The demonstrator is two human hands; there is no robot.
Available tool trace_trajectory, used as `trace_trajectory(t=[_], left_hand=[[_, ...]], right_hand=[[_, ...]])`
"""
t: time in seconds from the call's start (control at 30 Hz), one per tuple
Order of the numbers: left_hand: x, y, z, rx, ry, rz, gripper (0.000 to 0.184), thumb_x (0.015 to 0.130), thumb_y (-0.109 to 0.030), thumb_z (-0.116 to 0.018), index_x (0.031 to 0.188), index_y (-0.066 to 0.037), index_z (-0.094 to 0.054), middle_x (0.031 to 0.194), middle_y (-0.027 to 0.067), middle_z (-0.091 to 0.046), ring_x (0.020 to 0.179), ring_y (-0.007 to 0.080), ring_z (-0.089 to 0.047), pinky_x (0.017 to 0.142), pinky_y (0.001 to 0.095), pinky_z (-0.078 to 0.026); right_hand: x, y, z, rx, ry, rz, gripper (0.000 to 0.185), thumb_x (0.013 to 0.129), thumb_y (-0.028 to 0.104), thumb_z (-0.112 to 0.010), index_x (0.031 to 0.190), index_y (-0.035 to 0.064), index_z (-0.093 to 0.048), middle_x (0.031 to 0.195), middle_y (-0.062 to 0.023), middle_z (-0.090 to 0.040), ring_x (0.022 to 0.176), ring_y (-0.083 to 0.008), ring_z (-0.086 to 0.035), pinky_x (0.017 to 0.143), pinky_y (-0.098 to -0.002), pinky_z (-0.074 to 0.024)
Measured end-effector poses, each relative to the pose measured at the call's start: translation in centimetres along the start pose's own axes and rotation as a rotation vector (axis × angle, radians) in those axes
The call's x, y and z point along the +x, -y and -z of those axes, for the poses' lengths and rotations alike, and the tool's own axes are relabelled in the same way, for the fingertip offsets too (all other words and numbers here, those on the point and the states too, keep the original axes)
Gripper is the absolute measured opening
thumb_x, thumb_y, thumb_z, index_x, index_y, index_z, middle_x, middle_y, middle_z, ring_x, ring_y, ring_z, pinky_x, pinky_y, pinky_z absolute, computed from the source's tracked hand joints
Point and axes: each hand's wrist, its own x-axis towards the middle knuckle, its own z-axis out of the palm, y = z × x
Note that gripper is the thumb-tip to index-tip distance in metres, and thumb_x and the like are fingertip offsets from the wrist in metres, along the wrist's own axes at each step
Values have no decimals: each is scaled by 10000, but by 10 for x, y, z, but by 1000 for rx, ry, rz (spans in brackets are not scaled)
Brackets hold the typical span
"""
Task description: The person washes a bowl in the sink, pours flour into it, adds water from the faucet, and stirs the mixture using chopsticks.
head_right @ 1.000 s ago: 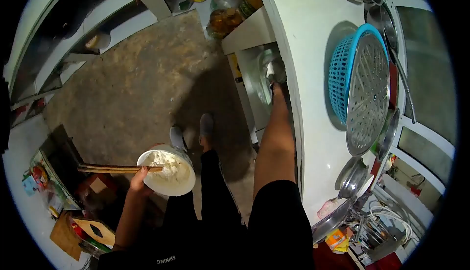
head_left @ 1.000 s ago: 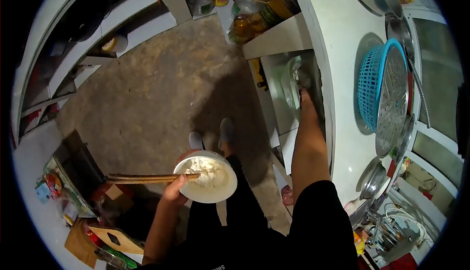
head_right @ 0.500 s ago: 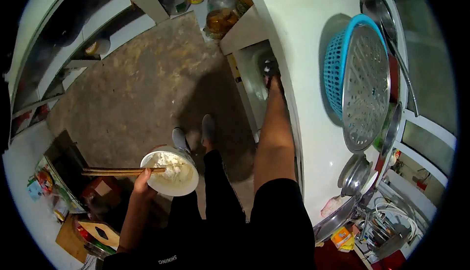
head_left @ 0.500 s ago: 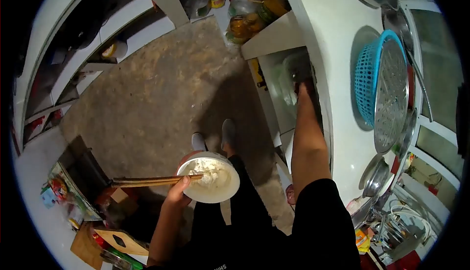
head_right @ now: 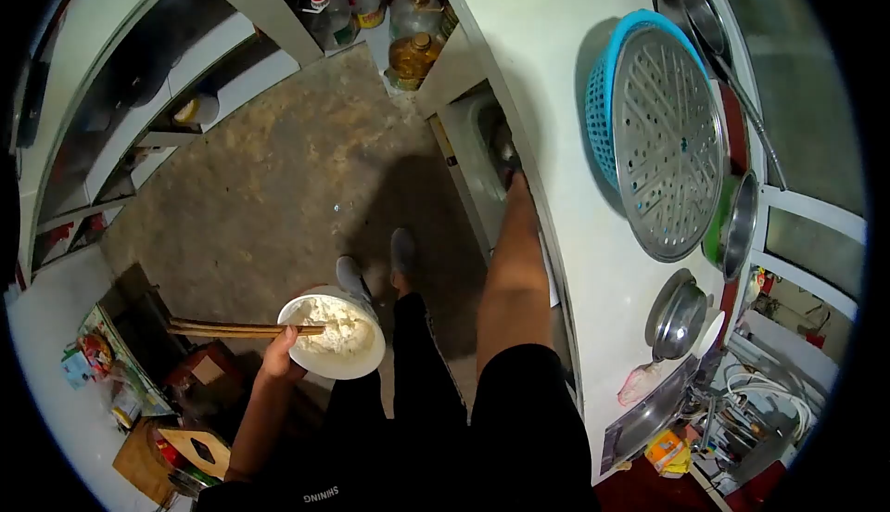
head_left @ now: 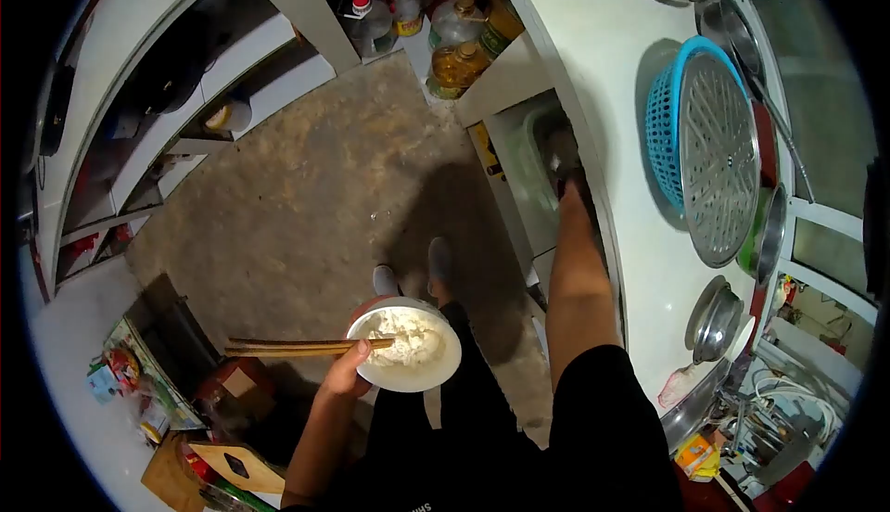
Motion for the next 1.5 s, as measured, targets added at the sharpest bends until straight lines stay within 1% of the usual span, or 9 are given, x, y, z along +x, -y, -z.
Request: trace_trajectory(t=[0.17,0.27,0.47,0.57,0.67,0.97,1.0,1.2,1.5], left_hand=[[-5,3,-3,-71,-97,108,712,741,-395,-607,1290,-39,-328,1163,129,-484,1054,240,-487,890,362,-400],[2,-2,-15,-53,-39,-2,708,737,-392,-612,1286,-40,-336,1160,129,-488,1052,236,-490,886,358,-402],[3,6,-9,-114,-91,60,723,723,-390,-625,1286,-38,-339,1168,127,-484,1056,231,-488,881,352,-405],[-1,4,-5,-81,-81,93,724,726,-387,-623,1289,-36,-333,1173,127,-482,1058,232,-487,884,352,-405],[0,12,3,-47,-43,22,701,806,-471,-522,1301,-21,-309,1236,136,-463,1102,266,-480,922,390,-385],[-1,33,40,-71,-9,117,695,818,-477,-505,1297,-12,-310,1233,142,-464,1097,272,-482,922,386,-386],[4,14,7,-10,8,39,707,803,-484,-523,1292,-14,-322,1224,145,-473,1094,273,-485,923,386,-385],[9,-2,-12,-96,-43,86,716,727,-373,-619,1286,-35,-328,1180,132,-473,1062,243,-484,882,363,-410],[11,-8,-12,-67,-33,61,689,755,-373,-597,1289,-32,-325,1178,132,-477,1064,241,-484,889,368,-407]], right_hand=[[12,25,-12,-18,12,2,469,823,441,-498,1063,40,-541,887,-119,-598,729,-274,-561,623,-369,-454],[16,31,-21,-5,17,7,464,825,441,-496,1054,40,-542,879,-116,-598,721,-270,-560,615,-367,-454],[17,33,-22,5,19,14,455,829,442,-492,1038,41,-544,862,-111,-597,704,-263,-558,598,-361,-454],[13,22,-16,15,14,3,451,831,442,-490,1030,41,-546,854,-108,-596,696,-259,-557,590,-358,-454],[9,9,-6,34,11,-10,447,833,443,-488,1021,42,-547,846,-105,-595,688,-255,-556,581,-355,-454],[16,22,-15,28,46,-39,437,839,444,-481,997,42,-551,821,-98,-594,663,-243,-553,556,-346,-454],[16,23,-20,35,47,-40,436,840,444,-481,994,43,-551,819,-97,-593,660,-242,-553,553,-345,-454],[19,24,-29,52,36,-42,430,844,445,-477,977,43,-554,802,-91,-592,644,-234,-551,537,-339,-454],[12,1,-14,170,-6,-90,424,850,446,-470,952,44,-558,777,-83,-591,619,-222,-548,511,-331,-454]])
